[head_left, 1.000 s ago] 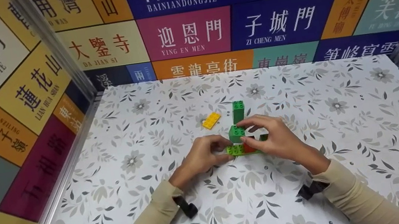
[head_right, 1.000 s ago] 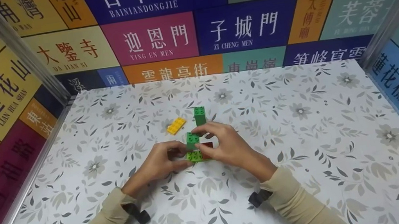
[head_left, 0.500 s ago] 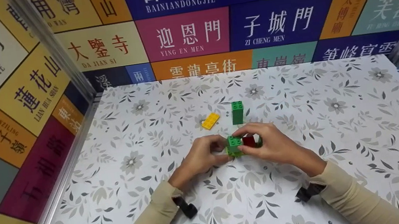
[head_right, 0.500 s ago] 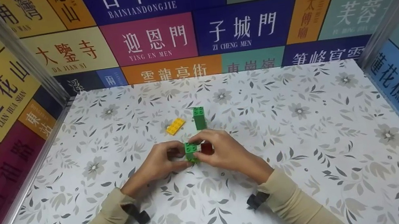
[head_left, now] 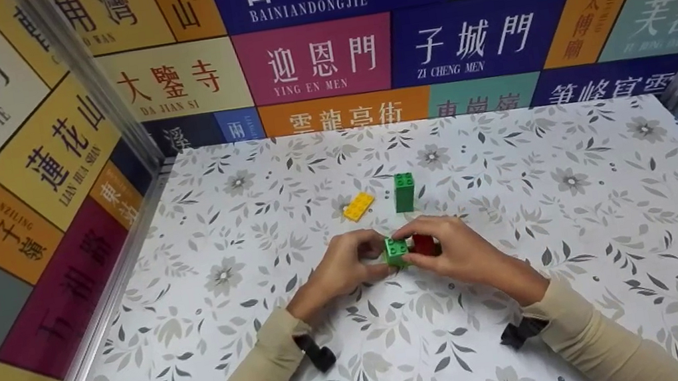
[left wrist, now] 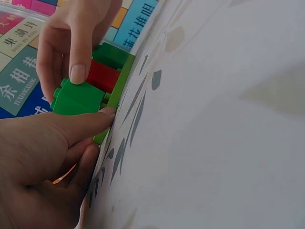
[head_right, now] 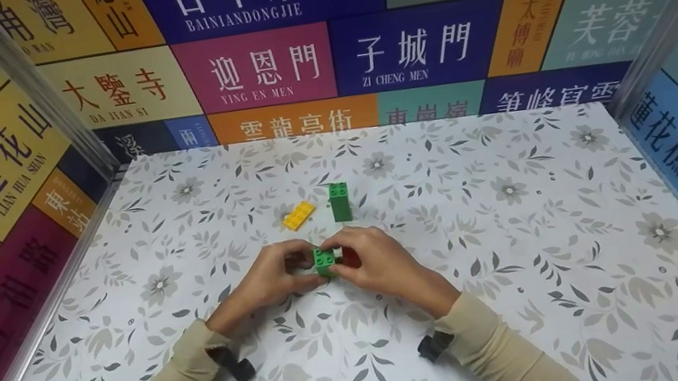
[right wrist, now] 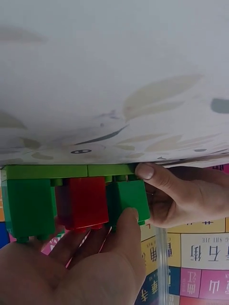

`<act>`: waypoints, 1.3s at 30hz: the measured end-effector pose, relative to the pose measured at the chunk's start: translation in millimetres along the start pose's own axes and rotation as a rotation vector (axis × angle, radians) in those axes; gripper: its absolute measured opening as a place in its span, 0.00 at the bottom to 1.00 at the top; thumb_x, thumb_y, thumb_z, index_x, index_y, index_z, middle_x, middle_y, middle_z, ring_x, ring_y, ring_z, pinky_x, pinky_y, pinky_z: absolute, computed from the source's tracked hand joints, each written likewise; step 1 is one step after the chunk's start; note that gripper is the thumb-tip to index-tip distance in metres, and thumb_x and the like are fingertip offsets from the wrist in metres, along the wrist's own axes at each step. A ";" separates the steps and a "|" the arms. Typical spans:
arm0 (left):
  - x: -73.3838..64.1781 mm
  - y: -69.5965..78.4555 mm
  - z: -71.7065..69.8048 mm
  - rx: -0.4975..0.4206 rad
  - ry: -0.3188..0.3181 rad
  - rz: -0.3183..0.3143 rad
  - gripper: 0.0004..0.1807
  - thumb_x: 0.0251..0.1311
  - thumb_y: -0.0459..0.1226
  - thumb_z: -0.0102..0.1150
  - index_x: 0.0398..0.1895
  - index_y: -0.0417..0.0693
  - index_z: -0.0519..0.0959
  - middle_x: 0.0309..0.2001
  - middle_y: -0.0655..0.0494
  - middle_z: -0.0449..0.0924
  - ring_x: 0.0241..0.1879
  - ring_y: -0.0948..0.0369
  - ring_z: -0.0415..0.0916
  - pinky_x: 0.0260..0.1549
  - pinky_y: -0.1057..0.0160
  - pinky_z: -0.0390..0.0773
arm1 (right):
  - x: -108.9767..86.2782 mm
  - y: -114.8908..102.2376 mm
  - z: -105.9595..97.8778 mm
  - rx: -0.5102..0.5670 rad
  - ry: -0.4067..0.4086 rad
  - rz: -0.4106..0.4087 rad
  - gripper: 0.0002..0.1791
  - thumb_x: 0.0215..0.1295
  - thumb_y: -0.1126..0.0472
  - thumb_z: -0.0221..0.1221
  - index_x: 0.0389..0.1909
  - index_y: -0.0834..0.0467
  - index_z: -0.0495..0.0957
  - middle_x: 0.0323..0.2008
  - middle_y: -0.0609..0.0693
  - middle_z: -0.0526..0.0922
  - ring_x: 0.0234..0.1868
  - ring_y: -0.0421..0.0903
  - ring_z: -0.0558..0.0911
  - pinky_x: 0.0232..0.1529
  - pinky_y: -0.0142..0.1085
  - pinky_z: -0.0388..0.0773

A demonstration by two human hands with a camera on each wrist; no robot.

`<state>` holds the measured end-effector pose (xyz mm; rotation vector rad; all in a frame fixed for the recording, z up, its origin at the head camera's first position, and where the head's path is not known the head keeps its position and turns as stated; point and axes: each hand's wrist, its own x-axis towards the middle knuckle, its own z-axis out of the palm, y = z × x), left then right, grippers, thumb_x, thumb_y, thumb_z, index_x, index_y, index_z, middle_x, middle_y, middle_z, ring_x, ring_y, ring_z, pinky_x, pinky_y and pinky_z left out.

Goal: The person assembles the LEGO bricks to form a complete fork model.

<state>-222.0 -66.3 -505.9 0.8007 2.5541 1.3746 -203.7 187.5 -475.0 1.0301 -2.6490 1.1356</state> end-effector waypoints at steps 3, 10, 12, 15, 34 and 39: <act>0.0 -0.1 0.0 0.004 -0.005 -0.005 0.19 0.56 0.35 0.83 0.51 0.48 0.88 0.45 0.52 0.90 0.44 0.59 0.86 0.47 0.65 0.86 | 0.0 -0.5 1.1 -0.018 0.010 0.010 0.19 0.68 0.58 0.75 0.58 0.49 0.88 0.56 0.44 0.91 0.53 0.47 0.89 0.53 0.43 0.86; 1.2 -1.2 0.8 0.003 -0.010 -0.010 0.20 0.56 0.35 0.83 0.52 0.47 0.88 0.45 0.53 0.90 0.44 0.59 0.85 0.48 0.62 0.86 | -0.7 1.0 4.0 -0.071 0.037 0.029 0.19 0.68 0.56 0.75 0.58 0.49 0.89 0.55 0.46 0.91 0.54 0.47 0.89 0.54 0.46 0.87; 1.2 -1.1 0.6 0.000 -0.010 -0.016 0.20 0.56 0.36 0.83 0.52 0.48 0.88 0.46 0.54 0.90 0.45 0.60 0.86 0.49 0.62 0.87 | -0.6 0.5 4.4 -0.084 0.047 0.027 0.19 0.68 0.56 0.75 0.58 0.49 0.89 0.54 0.46 0.92 0.53 0.46 0.89 0.52 0.46 0.87; 1.2 -0.7 0.0 -0.010 -0.013 -0.023 0.20 0.56 0.37 0.83 0.52 0.48 0.88 0.46 0.55 0.90 0.45 0.61 0.86 0.50 0.62 0.87 | -0.6 -0.8 4.4 -0.103 0.052 0.028 0.18 0.68 0.56 0.75 0.58 0.49 0.89 0.53 0.46 0.92 0.50 0.46 0.89 0.50 0.45 0.86; 0.6 0.0 0.4 0.021 -0.012 -0.020 0.19 0.56 0.37 0.83 0.50 0.50 0.88 0.44 0.57 0.89 0.44 0.63 0.85 0.47 0.66 0.86 | 1.2 -2.7 2.8 -0.066 0.008 0.036 0.18 0.72 0.53 0.72 0.60 0.46 0.89 0.57 0.43 0.91 0.59 0.43 0.88 0.63 0.47 0.85; 0.1 -0.3 0.0 0.017 -0.010 -0.004 0.19 0.56 0.36 0.83 0.51 0.51 0.88 0.43 0.58 0.89 0.43 0.63 0.84 0.46 0.66 0.85 | 2.2 -5.3 4.7 -0.063 0.009 0.009 0.18 0.71 0.54 0.73 0.59 0.47 0.90 0.56 0.43 0.91 0.58 0.44 0.89 0.63 0.47 0.86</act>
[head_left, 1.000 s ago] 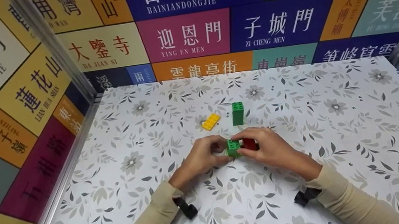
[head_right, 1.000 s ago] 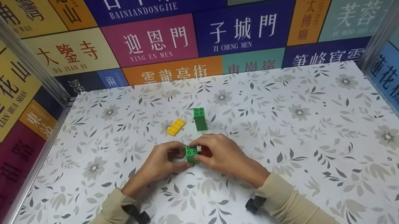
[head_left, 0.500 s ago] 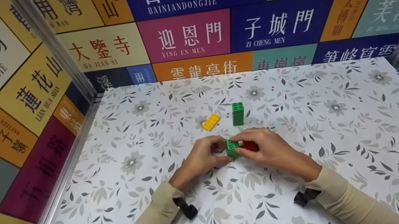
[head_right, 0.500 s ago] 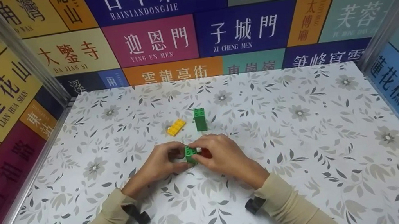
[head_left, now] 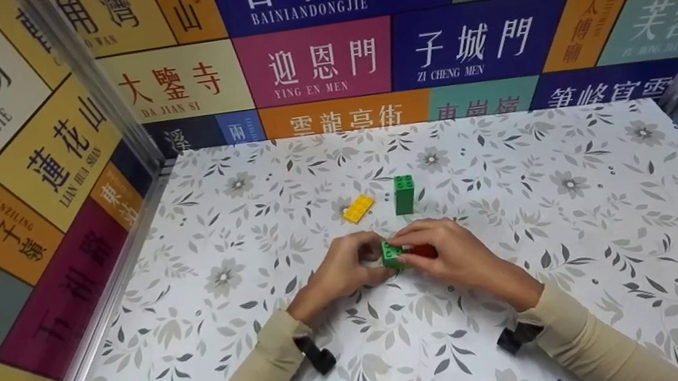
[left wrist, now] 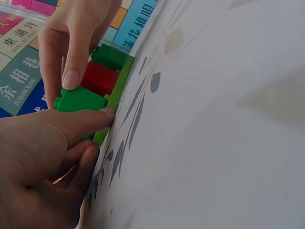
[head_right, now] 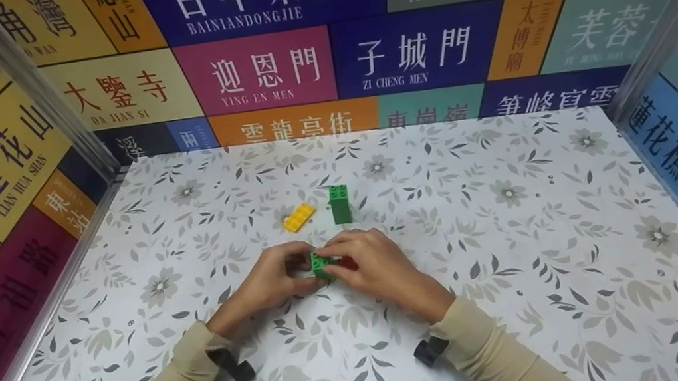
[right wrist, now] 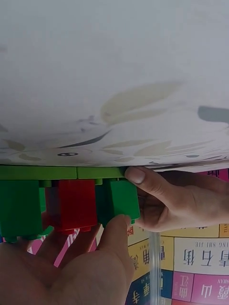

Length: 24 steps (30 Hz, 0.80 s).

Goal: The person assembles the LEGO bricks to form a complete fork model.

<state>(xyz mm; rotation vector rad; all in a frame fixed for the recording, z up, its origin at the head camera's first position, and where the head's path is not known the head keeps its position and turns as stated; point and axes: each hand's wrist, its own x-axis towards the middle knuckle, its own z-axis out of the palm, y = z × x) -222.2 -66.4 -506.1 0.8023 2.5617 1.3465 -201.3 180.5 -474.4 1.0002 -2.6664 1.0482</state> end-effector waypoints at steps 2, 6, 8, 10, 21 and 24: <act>-0.1 0.2 -0.1 -0.003 0.001 0.010 0.19 0.56 0.36 0.82 0.51 0.51 0.88 0.42 0.58 0.88 0.42 0.63 0.84 0.46 0.66 0.85 | 0.2 -1.6 0.2 -0.006 -0.003 -0.001 0.18 0.71 0.54 0.73 0.60 0.48 0.89 0.56 0.43 0.91 0.58 0.44 0.89 0.63 0.47 0.85; -0.3 0.4 0.1 0.004 0.008 0.031 0.18 0.56 0.35 0.82 0.50 0.50 0.88 0.41 0.55 0.88 0.41 0.61 0.83 0.43 0.68 0.82 | 0.6 -2.8 -0.2 -0.011 -0.010 0.025 0.18 0.71 0.54 0.73 0.60 0.47 0.89 0.56 0.41 0.91 0.58 0.43 0.88 0.64 0.48 0.84; -0.3 0.3 0.3 0.006 0.010 0.037 0.17 0.56 0.35 0.82 0.49 0.50 0.88 0.40 0.53 0.88 0.40 0.61 0.82 0.42 0.68 0.81 | 0.7 -1.9 -0.1 -0.010 -0.006 0.037 0.18 0.71 0.53 0.73 0.60 0.46 0.89 0.56 0.41 0.91 0.59 0.43 0.88 0.65 0.48 0.84; -0.4 0.3 0.8 0.009 0.014 0.045 0.16 0.56 0.35 0.81 0.47 0.50 0.87 0.40 0.52 0.88 0.40 0.60 0.81 0.41 0.67 0.81 | 0.3 -0.9 0.1 -0.006 -0.001 0.039 0.19 0.70 0.53 0.73 0.60 0.45 0.89 0.56 0.40 0.91 0.59 0.43 0.88 0.65 0.48 0.84; -0.5 0.9 0.8 0.023 0.009 0.028 0.16 0.57 0.36 0.82 0.48 0.49 0.88 0.42 0.54 0.88 0.42 0.58 0.83 0.44 0.64 0.84 | 0.3 1.8 0.5 -0.023 -0.002 0.045 0.19 0.71 0.52 0.72 0.61 0.44 0.89 0.58 0.40 0.91 0.61 0.43 0.88 0.67 0.48 0.83; -0.4 1.0 0.8 0.015 0.003 0.016 0.17 0.57 0.36 0.82 0.49 0.49 0.88 0.43 0.55 0.88 0.43 0.58 0.84 0.46 0.63 0.85 | 0.4 2.3 0.6 -0.024 -0.003 0.052 0.18 0.71 0.51 0.72 0.60 0.44 0.89 0.57 0.40 0.91 0.60 0.43 0.88 0.67 0.48 0.83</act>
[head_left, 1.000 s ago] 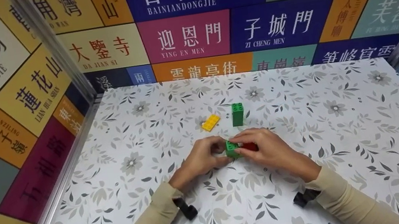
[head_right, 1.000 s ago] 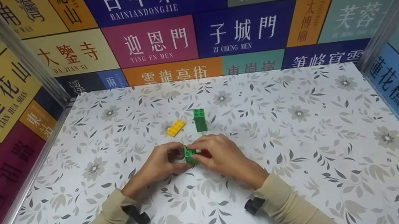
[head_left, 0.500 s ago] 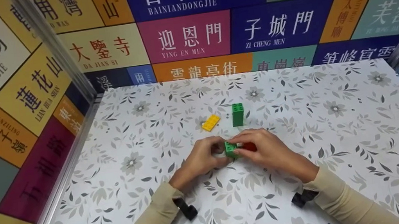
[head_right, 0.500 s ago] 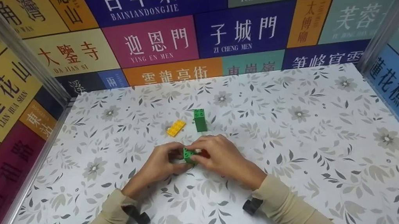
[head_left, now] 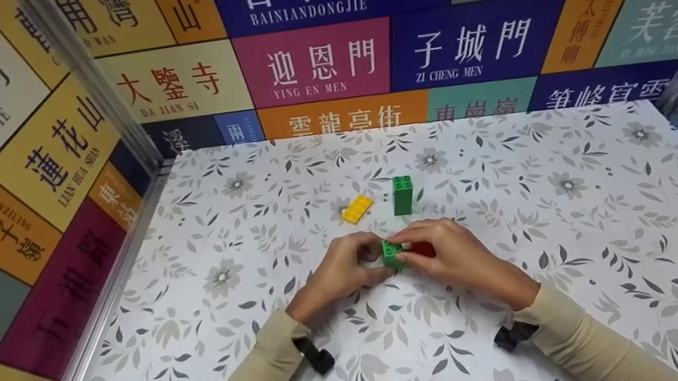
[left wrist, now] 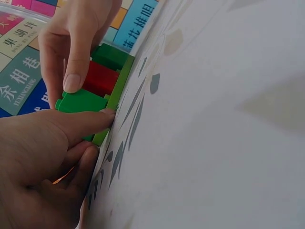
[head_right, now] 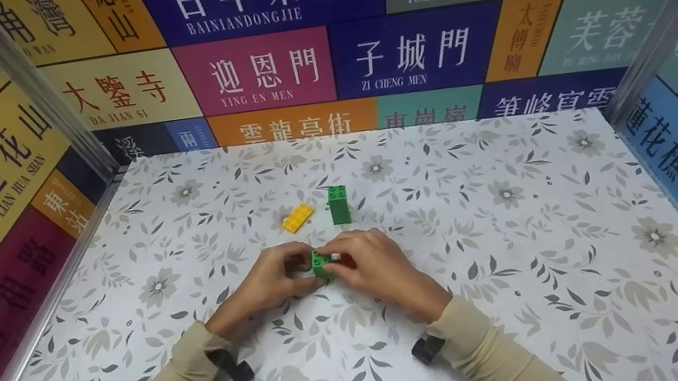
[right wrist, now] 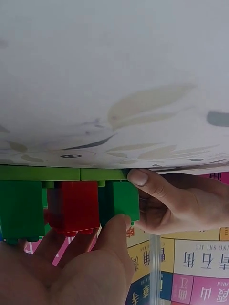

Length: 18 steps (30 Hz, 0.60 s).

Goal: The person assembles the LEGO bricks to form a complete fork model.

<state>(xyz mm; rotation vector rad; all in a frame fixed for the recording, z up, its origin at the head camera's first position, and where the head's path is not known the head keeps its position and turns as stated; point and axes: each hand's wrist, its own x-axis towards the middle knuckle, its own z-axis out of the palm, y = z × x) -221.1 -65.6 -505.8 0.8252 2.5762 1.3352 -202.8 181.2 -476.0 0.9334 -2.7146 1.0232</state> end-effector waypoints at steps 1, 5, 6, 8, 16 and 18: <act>0.1 0.1 0.1 -0.003 0.000 -0.003 0.17 0.57 0.36 0.82 0.49 0.49 0.88 0.43 0.56 0.88 0.43 0.58 0.84 0.47 0.63 0.85 | 0.1 0.0 -0.1 -0.001 -0.001 0.001 0.18 0.71 0.51 0.72 0.60 0.44 0.89 0.57 0.41 0.91 0.60 0.43 0.88 0.67 0.48 0.83; 0.6 -0.5 1.1 -0.003 0.000 -0.007 0.18 0.57 0.37 0.83 0.50 0.50 0.88 0.43 0.57 0.88 0.43 0.59 0.84 0.47 0.64 0.85 | 0.0 0.1 0.3 -0.010 -0.002 0.001 0.18 0.71 0.51 0.72 0.60 0.45 0.89 0.57 0.41 0.91 0.60 0.44 0.88 0.67 0.49 0.83; 0.6 -1.1 1.4 -0.002 0.004 -0.002 0.18 0.57 0.36 0.83 0.50 0.50 0.89 0.43 0.56 0.89 0.43 0.59 0.84 0.46 0.63 0.85 | -0.1 -0.1 0.5 -0.016 -0.002 -0.002 0.18 0.71 0.51 0.72 0.60 0.45 0.89 0.57 0.41 0.91 0.60 0.44 0.88 0.66 0.49 0.83; 0.2 -1.4 1.7 0.006 0.010 0.011 0.17 0.57 0.36 0.82 0.49 0.49 0.89 0.42 0.53 0.89 0.41 0.58 0.84 0.44 0.63 0.84 | -0.3 -0.8 1.2 -0.032 0.001 -0.008 0.18 0.71 0.52 0.73 0.60 0.45 0.89 0.56 0.41 0.91 0.58 0.43 0.89 0.64 0.48 0.84; -0.4 -0.1 0.7 0.023 0.020 0.031 0.16 0.57 0.37 0.82 0.48 0.48 0.88 0.42 0.50 0.88 0.40 0.56 0.83 0.42 0.65 0.82 | 1.0 -2.1 -0.2 -0.058 -0.010 -0.016 0.18 0.71 0.52 0.73 0.60 0.45 0.89 0.55 0.41 0.92 0.54 0.42 0.89 0.58 0.46 0.86; -0.7 -0.2 0.6 0.022 0.020 0.032 0.16 0.57 0.37 0.82 0.47 0.48 0.88 0.41 0.50 0.88 0.40 0.56 0.82 0.41 0.65 0.82 | 1.3 -1.7 -0.4 -0.055 -0.014 -0.010 0.18 0.70 0.52 0.73 0.60 0.45 0.89 0.55 0.41 0.92 0.54 0.42 0.89 0.57 0.46 0.86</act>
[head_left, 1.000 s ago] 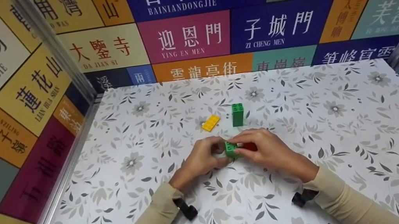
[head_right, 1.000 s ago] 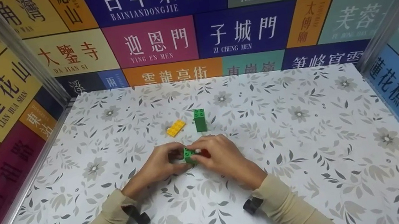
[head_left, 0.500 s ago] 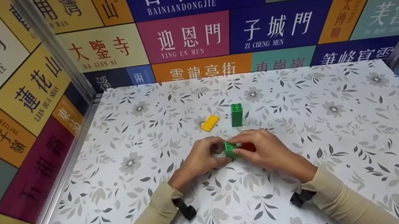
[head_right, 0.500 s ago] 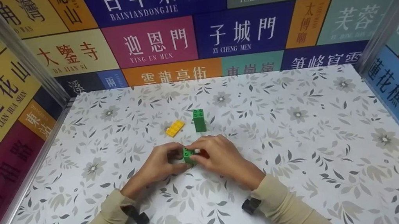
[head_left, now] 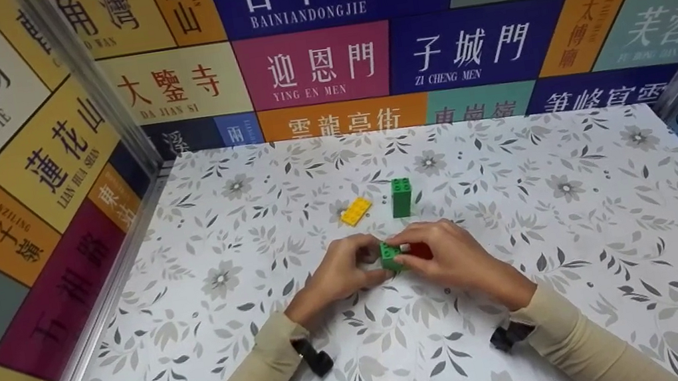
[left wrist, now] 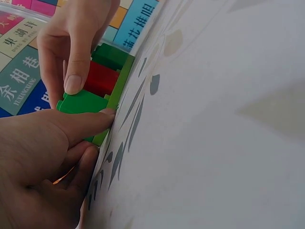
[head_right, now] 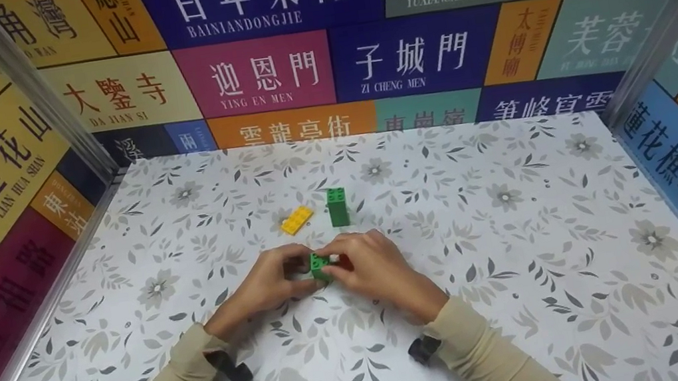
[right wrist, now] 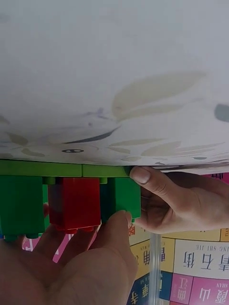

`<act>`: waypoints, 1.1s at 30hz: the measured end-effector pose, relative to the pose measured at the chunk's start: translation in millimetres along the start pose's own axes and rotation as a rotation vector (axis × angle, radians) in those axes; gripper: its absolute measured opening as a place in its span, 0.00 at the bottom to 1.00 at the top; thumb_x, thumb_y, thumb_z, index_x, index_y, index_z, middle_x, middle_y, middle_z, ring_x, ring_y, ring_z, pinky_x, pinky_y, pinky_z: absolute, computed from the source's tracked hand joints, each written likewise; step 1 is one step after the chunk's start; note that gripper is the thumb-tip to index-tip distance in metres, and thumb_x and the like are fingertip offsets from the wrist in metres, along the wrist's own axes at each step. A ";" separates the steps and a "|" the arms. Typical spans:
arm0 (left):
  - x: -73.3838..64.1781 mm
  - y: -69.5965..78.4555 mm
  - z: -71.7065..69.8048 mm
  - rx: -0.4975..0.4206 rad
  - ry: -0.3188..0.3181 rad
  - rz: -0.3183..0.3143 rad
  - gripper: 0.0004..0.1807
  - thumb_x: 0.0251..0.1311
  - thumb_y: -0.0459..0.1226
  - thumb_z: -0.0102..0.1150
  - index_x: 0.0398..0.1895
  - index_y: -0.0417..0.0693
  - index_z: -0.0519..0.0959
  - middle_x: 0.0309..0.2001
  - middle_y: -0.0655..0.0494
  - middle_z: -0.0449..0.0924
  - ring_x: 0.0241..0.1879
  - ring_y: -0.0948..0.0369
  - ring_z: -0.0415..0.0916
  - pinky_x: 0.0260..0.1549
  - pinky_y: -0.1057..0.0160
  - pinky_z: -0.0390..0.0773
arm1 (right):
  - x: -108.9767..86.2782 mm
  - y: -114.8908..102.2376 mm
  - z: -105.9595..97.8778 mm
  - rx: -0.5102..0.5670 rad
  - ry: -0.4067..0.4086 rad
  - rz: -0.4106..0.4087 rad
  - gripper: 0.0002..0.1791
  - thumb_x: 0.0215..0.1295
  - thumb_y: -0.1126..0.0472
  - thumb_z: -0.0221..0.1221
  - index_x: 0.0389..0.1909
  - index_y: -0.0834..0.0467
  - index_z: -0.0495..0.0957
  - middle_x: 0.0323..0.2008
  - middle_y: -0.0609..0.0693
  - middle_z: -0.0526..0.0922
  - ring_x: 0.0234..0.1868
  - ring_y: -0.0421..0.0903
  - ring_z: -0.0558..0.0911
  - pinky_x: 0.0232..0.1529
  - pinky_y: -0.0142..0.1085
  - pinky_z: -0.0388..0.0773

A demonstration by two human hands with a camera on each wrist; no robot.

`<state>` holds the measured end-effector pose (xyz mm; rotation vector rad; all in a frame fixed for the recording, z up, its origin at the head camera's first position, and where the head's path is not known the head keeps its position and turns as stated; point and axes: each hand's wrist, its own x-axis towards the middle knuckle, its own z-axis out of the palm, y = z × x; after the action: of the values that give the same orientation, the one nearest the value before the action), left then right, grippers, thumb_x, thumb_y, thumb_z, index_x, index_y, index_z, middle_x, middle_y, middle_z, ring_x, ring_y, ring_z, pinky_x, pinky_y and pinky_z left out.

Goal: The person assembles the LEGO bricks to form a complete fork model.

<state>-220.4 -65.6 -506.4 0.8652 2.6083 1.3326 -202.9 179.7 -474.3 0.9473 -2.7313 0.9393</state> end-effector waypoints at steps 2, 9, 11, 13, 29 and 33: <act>-1.0 -0.7 0.2 -0.002 -0.001 -0.002 0.16 0.57 0.37 0.82 0.48 0.48 0.88 0.41 0.49 0.88 0.40 0.56 0.82 0.41 0.65 0.81 | 0.0 0.6 0.7 -0.004 -0.007 0.006 0.19 0.71 0.50 0.73 0.60 0.44 0.89 0.55 0.40 0.91 0.54 0.41 0.89 0.58 0.45 0.86; -3.6 -3.6 1.9 0.002 -0.003 -0.022 0.18 0.56 0.37 0.83 0.49 0.49 0.88 0.41 0.51 0.88 0.40 0.57 0.81 0.40 0.67 0.79 | -1.3 2.4 2.7 -0.016 -0.015 -0.010 0.19 0.71 0.50 0.72 0.62 0.44 0.88 0.55 0.40 0.91 0.53 0.40 0.89 0.57 0.45 0.86; -3.3 -3.6 2.3 -0.001 -0.003 -0.021 0.17 0.56 0.37 0.82 0.49 0.50 0.88 0.41 0.50 0.88 0.40 0.57 0.81 0.40 0.67 0.79 | -2.0 3.1 2.7 -0.013 -0.007 -0.022 0.19 0.71 0.51 0.72 0.61 0.44 0.88 0.54 0.40 0.91 0.53 0.41 0.89 0.56 0.46 0.86; -2.9 -3.1 2.4 -0.003 -0.006 -0.017 0.17 0.57 0.37 0.82 0.49 0.50 0.88 0.41 0.50 0.88 0.41 0.56 0.81 0.41 0.66 0.80 | -2.4 3.4 2.4 -0.011 -0.002 -0.025 0.19 0.71 0.51 0.73 0.61 0.44 0.88 0.55 0.40 0.91 0.53 0.41 0.89 0.56 0.46 0.86; 0.5 1.5 -0.6 -0.029 -0.017 -0.017 0.14 0.57 0.35 0.81 0.44 0.47 0.85 0.40 0.46 0.85 0.39 0.56 0.77 0.38 0.67 0.74 | -2.9 10.5 -6.2 -0.023 -0.023 -0.006 0.35 0.67 0.44 0.75 0.74 0.44 0.79 0.56 0.45 0.91 0.45 0.42 0.87 0.48 0.43 0.83; 1.0 1.3 -0.1 -0.041 -0.026 -0.033 0.15 0.57 0.35 0.81 0.44 0.47 0.85 0.40 0.47 0.84 0.39 0.57 0.77 0.39 0.67 0.74 | -9.5 17.6 -14.0 0.001 -0.108 0.085 0.44 0.63 0.43 0.77 0.79 0.44 0.72 0.53 0.45 0.88 0.47 0.43 0.84 0.51 0.45 0.83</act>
<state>-220.6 -64.5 -505.2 0.8240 2.5555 1.3523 -207.1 203.8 -475.0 0.9147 -2.8818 0.9295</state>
